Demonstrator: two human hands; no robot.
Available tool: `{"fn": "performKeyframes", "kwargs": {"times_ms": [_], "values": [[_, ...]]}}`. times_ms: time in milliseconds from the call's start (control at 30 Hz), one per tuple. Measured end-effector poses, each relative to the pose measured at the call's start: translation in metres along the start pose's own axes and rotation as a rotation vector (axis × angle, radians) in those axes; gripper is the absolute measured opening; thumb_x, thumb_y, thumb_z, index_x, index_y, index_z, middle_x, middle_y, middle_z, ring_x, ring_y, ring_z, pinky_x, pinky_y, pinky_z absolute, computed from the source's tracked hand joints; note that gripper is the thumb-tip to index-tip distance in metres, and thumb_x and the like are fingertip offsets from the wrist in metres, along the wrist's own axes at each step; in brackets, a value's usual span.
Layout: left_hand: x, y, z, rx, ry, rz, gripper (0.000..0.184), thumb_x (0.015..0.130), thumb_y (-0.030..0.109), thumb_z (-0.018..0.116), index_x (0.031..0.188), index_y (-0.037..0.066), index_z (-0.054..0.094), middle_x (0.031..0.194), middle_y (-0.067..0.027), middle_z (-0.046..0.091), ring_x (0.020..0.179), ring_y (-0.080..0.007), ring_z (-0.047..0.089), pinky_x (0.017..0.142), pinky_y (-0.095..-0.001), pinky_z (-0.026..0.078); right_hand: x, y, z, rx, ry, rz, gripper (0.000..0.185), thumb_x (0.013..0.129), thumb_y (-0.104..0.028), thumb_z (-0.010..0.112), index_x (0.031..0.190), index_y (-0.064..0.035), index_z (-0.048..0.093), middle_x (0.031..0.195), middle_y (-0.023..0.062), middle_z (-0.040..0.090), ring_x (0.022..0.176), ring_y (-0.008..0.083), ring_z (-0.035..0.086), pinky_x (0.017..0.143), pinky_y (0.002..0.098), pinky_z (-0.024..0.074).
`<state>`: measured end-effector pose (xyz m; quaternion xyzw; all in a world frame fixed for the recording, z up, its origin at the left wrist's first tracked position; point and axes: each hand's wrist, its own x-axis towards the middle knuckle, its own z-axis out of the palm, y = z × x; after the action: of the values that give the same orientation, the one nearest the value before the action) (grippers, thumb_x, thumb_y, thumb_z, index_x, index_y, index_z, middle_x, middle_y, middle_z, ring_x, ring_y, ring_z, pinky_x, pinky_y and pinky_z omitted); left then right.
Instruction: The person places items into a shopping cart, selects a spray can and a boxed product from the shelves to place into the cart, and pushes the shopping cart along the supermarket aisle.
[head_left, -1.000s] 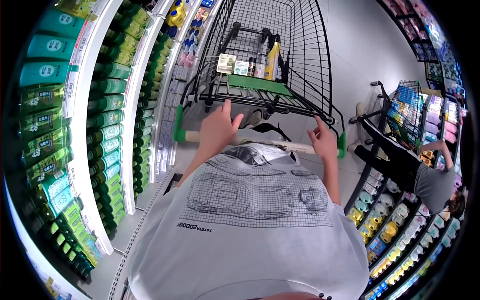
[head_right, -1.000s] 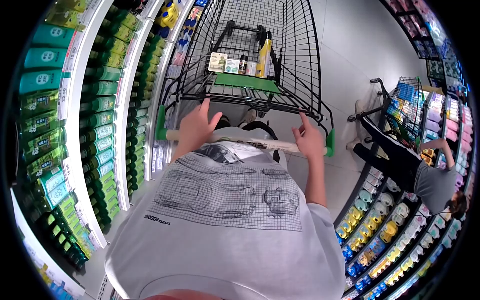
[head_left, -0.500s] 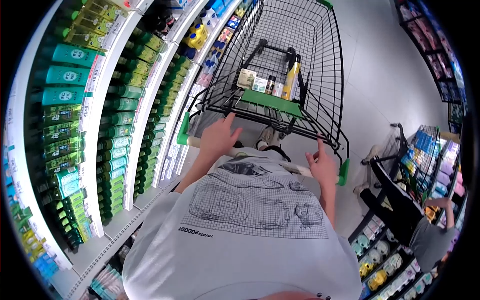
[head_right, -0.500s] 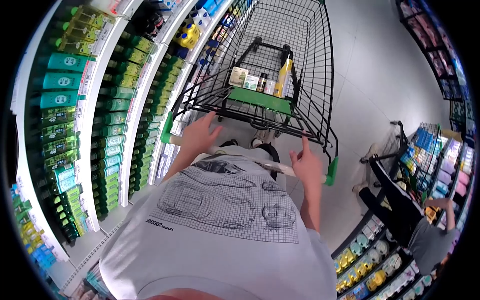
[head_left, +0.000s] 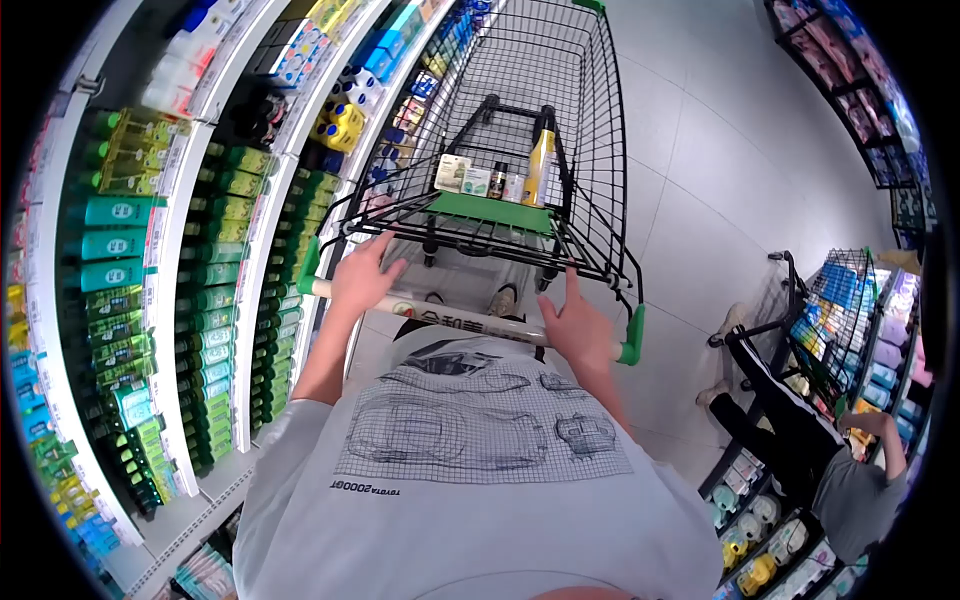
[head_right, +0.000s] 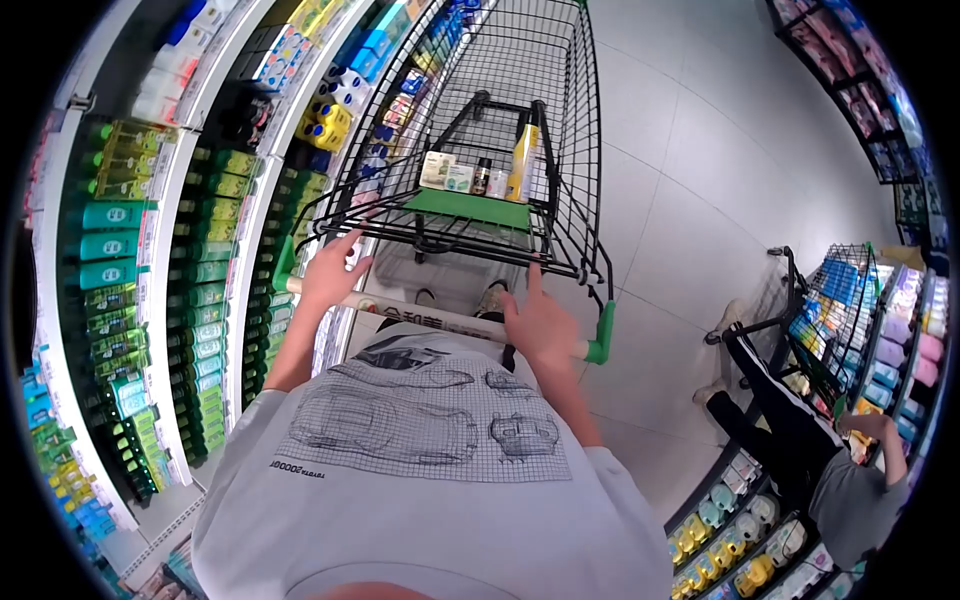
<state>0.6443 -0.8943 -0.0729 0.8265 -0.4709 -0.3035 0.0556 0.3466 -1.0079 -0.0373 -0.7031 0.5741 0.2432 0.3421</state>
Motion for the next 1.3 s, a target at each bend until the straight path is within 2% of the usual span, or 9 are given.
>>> {"fn": "performKeyframes", "kwargs": {"times_ms": [100,233,533,633,733,833,933,1100,1300], "values": [[0.015,0.000,-0.006,0.013,-0.025,-0.010,0.051,0.079,0.033,0.063,0.127,0.020,0.050,0.088,-0.0108,0.064,0.079,-0.0295,0.063,0.069,-0.0399,0.050,0.009,-0.002,-0.001,-0.024,0.108,-0.031,0.071,0.085,-0.049,0.049,0.142,-0.0141,0.025,0.082,0.0106,0.066,0.073,0.0322,0.063,0.066,0.0432,0.0481],[0.030,0.007,-0.008,0.016,-0.017,-0.014,0.048,0.079,0.033,0.062,0.124,0.019,0.051,0.081,-0.0108,0.064,0.078,-0.0298,0.063,0.068,-0.0402,0.050,0.013,-0.008,-0.014,0.021,0.063,0.004,0.072,0.085,-0.049,0.049,0.141,-0.0118,0.026,0.075,0.0152,0.065,0.073,0.0341,0.063,0.065,0.0426,0.0482],[0.060,0.003,-0.009,0.044,-0.023,0.052,0.060,0.079,0.038,0.061,0.132,0.018,0.043,0.097,-0.0153,0.062,0.088,-0.0341,0.061,0.075,-0.0422,0.049,0.035,-0.016,-0.032,0.174,0.012,0.032,0.075,0.082,-0.039,0.058,0.141,-0.0103,0.024,0.094,0.0235,0.063,0.084,0.0392,0.061,0.075,0.0464,0.0475],[0.073,0.007,-0.014,0.031,-0.062,0.044,0.058,0.079,0.039,0.061,0.129,0.015,0.045,0.095,-0.0168,0.062,0.088,-0.0364,0.061,0.074,-0.0438,0.049,0.049,-0.014,-0.027,0.133,0.073,0.038,0.074,0.081,-0.037,0.060,0.142,-0.0149,0.024,0.094,0.0216,0.063,0.083,0.0384,0.062,0.073,0.0459,0.0480],[0.088,0.001,-0.014,-0.105,-0.103,0.059,0.050,0.081,0.040,0.059,0.123,0.013,0.051,0.096,-0.0167,0.062,0.086,-0.0349,0.061,0.073,-0.0440,0.049,0.059,-0.020,-0.033,0.079,0.081,0.040,0.069,0.080,-0.035,0.061,0.140,-0.0191,0.030,0.079,0.0148,0.064,0.075,0.0345,0.062,0.068,0.0436,0.0482],[0.101,-0.002,-0.010,-0.015,-0.025,0.078,0.053,0.082,0.040,0.059,0.126,0.014,0.049,0.084,-0.0116,0.062,0.082,-0.0306,0.061,0.071,-0.0399,0.049,0.073,-0.018,-0.031,0.060,0.131,0.029,0.066,0.079,-0.034,0.063,0.138,-0.0190,0.036,0.071,0.0106,0.063,0.069,0.0302,0.061,0.064,0.0413,0.0476],[0.113,0.002,-0.012,-0.020,-0.058,0.046,0.054,0.083,0.042,0.057,0.129,0.015,0.046,0.096,-0.0122,0.061,0.089,-0.0306,0.060,0.074,-0.0405,0.048,0.081,-0.024,-0.039,0.039,0.166,0.054,0.067,0.079,-0.032,0.063,0.138,-0.0201,0.035,0.067,0.0081,0.061,0.066,0.0274,0.060,0.064,0.0393,0.0470],[0.134,0.011,-0.018,-0.085,-0.090,0.136,0.062,0.085,0.044,0.054,0.132,0.006,0.041,0.103,-0.0168,0.058,0.087,-0.0331,0.061,0.074,-0.0420,0.049,0.098,-0.025,-0.054,0.001,0.176,0.120,0.065,0.080,-0.031,0.062,0.138,-0.0235,0.035,0.065,0.0071,0.060,0.064,0.0268,0.059,0.061,0.0395,0.0461],[0.154,0.016,-0.019,-0.123,-0.125,0.190,0.064,0.084,0.043,0.055,0.128,-0.002,0.040,0.088,-0.0170,0.062,0.078,-0.0341,0.062,0.065,-0.0420,0.051,0.120,-0.025,-0.066,0.008,0.192,0.133,0.060,0.080,-0.030,0.061,0.135,-0.0288,0.040,0.063,0.0076,0.059,0.061,0.0270,0.058,0.060,0.0400,0.0465]]}}
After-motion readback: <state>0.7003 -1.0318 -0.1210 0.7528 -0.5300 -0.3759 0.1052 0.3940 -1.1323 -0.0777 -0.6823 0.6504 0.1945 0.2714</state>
